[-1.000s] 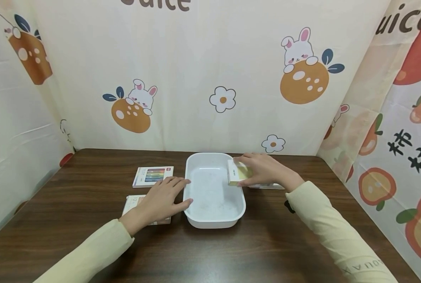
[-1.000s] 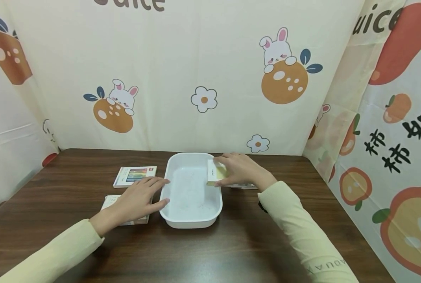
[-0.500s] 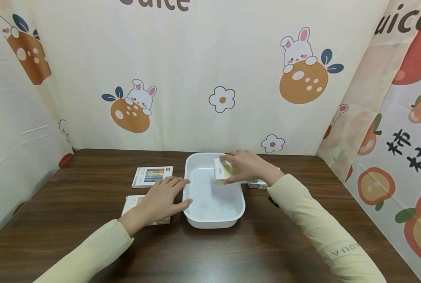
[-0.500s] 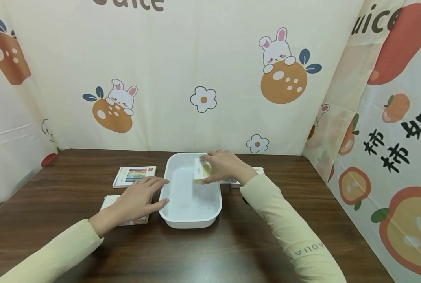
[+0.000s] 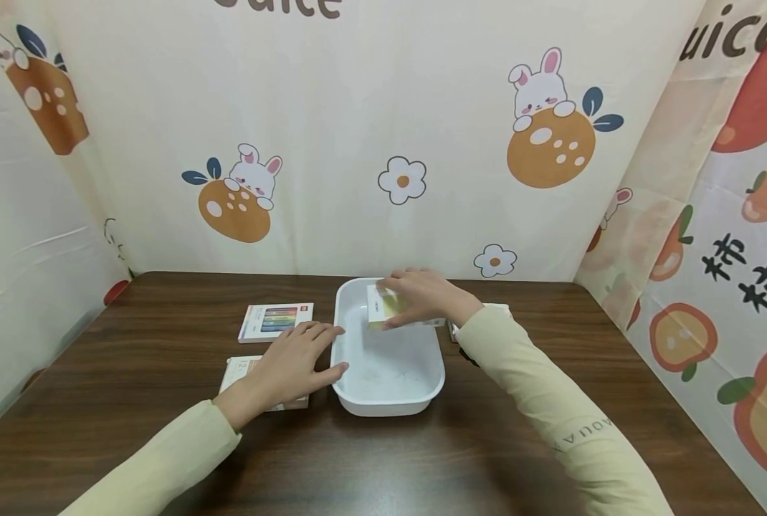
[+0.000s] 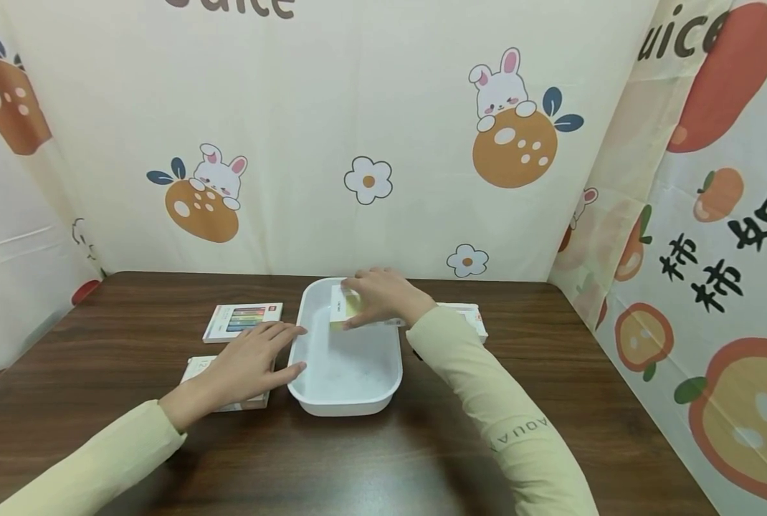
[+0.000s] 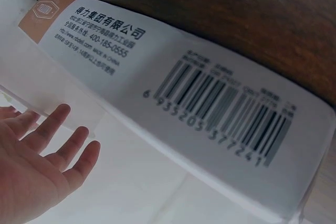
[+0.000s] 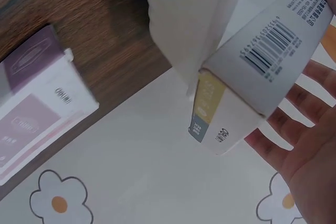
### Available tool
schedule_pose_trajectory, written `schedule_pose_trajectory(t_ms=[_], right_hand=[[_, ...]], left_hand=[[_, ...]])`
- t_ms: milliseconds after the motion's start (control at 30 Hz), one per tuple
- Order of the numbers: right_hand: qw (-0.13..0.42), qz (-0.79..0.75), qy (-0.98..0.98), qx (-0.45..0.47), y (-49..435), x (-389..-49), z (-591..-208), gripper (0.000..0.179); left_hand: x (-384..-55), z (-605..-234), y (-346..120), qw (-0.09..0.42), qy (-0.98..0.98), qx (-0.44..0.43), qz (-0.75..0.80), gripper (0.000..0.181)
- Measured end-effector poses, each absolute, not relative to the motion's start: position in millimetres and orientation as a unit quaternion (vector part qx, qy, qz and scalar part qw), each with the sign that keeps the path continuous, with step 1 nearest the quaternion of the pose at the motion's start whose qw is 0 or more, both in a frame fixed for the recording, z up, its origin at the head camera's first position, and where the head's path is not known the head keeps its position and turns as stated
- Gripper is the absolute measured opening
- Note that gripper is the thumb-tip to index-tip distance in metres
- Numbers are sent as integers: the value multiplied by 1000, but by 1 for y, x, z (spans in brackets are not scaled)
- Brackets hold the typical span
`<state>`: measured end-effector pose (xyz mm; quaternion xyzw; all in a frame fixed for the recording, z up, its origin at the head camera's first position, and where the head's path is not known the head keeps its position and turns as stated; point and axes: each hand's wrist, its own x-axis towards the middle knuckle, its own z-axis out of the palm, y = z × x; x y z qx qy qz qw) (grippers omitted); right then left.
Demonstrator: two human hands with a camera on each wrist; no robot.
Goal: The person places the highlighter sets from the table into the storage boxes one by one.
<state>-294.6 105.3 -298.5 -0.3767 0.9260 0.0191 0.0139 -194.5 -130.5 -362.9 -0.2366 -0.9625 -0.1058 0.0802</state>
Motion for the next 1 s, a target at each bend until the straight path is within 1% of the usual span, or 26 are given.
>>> schedule_pose_trajectory(t_ms=[600,800,1000], right_hand=[[30,37,925,-376,80,-303,-312,74],[34,47,925,-375,75,-305,-321,73],[40,68,924,-373,74,-308,-331,74]], left_hand=[[-195,-364,-131,85,-961,-242,-105,60],[-196,-364,-131,78,-961,-242,-105,61],[-197,-365,-132,84,-961,-243,-104,60]])
